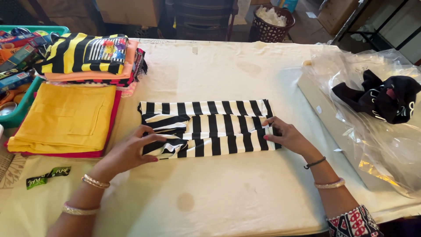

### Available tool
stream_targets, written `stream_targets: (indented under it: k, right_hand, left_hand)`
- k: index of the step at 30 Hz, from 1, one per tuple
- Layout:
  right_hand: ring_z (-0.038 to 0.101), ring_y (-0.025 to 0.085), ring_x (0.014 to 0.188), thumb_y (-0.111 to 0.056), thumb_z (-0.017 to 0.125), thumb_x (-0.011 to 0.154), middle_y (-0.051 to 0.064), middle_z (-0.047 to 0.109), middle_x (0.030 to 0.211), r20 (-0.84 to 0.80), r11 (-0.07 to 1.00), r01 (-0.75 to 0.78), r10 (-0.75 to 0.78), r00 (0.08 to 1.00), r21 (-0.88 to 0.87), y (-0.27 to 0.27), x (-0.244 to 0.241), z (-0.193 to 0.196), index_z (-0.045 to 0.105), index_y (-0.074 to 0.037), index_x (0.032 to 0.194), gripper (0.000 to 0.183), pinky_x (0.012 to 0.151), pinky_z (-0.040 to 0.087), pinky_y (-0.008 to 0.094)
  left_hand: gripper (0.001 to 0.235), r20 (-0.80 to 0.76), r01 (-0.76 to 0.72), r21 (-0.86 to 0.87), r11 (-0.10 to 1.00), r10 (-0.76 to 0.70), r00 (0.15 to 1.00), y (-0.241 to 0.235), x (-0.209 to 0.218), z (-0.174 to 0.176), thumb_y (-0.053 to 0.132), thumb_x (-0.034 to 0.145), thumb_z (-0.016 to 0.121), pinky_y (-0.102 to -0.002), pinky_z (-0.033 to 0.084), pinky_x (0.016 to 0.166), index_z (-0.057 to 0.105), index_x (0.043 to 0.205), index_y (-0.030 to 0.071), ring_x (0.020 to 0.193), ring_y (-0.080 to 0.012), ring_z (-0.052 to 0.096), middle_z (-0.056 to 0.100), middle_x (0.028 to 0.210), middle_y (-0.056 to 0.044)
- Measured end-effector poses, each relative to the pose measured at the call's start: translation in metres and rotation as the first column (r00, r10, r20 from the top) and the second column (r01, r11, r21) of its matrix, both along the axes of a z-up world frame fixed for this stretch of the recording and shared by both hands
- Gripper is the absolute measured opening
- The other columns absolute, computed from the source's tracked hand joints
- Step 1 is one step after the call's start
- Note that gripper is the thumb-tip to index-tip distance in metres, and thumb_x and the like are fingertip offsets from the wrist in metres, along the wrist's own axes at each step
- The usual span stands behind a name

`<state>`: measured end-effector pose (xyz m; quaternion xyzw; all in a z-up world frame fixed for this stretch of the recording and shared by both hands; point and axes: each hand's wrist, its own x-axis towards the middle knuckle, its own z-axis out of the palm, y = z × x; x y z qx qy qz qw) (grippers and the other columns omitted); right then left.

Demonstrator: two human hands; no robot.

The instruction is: The person folds a pink garment, a yellow garment, and a black-and-white striped garment on a table. Each item is smoothed, folded into a compact rectangle, and placed on a stack.

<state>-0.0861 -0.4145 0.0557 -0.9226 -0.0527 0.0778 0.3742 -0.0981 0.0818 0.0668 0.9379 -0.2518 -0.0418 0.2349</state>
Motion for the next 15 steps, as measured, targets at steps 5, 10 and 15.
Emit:
stream_targets:
  k: [5, 10, 15]
  right_hand:
    - [0.037, 0.011, 0.064, -0.022, 0.077, 0.087, 0.0, 0.044, 0.068, -0.051, 0.998, 0.058, -0.058, 0.997, -0.001, -0.001, 0.001, -0.006, 0.069, -0.015, 0.115, 0.03, 0.057, 0.033, 0.029]
    - [0.048, 0.005, 0.067, -0.021, 0.077, 0.088, -0.006, 0.055, 0.075, 0.102, 0.994, -0.053, 0.043, 0.994, 0.092, -0.019, 0.009, -0.027, 0.074, -0.004, 0.099, 0.021, 0.058, 0.041, 0.025]
    - [0.046, 0.002, 0.073, -0.02, 0.072, 0.093, -0.01, 0.055, 0.08, 0.03, 0.958, 0.007, -0.016, 0.999, 0.288, -0.012, 0.004, -0.017, 0.071, -0.006, 0.105, 0.019, 0.064, 0.041, 0.022]
  left_hand:
    - [0.016, 0.212, -0.041, 0.076, 0.996, 0.024, 0.977, -0.002, -0.006, 0.001, 0.029, 0.079, 0.084, -0.041, 0.055, 0.078, 0.077, 0.091, 0.022, 0.108, -0.0247, 0.059, 0.06, 0.122, -0.001]
    - [0.012, 0.331, 0.051, -0.044, 0.998, -0.034, 0.943, 0.01, -0.002, 0.006, 0.022, 0.079, 0.08, -0.039, 0.055, 0.085, 0.072, 0.083, 0.016, 0.107, -0.0257, 0.059, 0.066, 0.112, 0.001]
    - [0.052, 0.135, 0.194, 0.074, 0.978, -0.202, 0.97, -0.008, -0.01, 0.02, 0.031, 0.063, 0.089, -0.047, 0.048, 0.087, 0.067, 0.105, 0.012, 0.104, -0.0343, 0.055, 0.062, 0.109, -0.007]
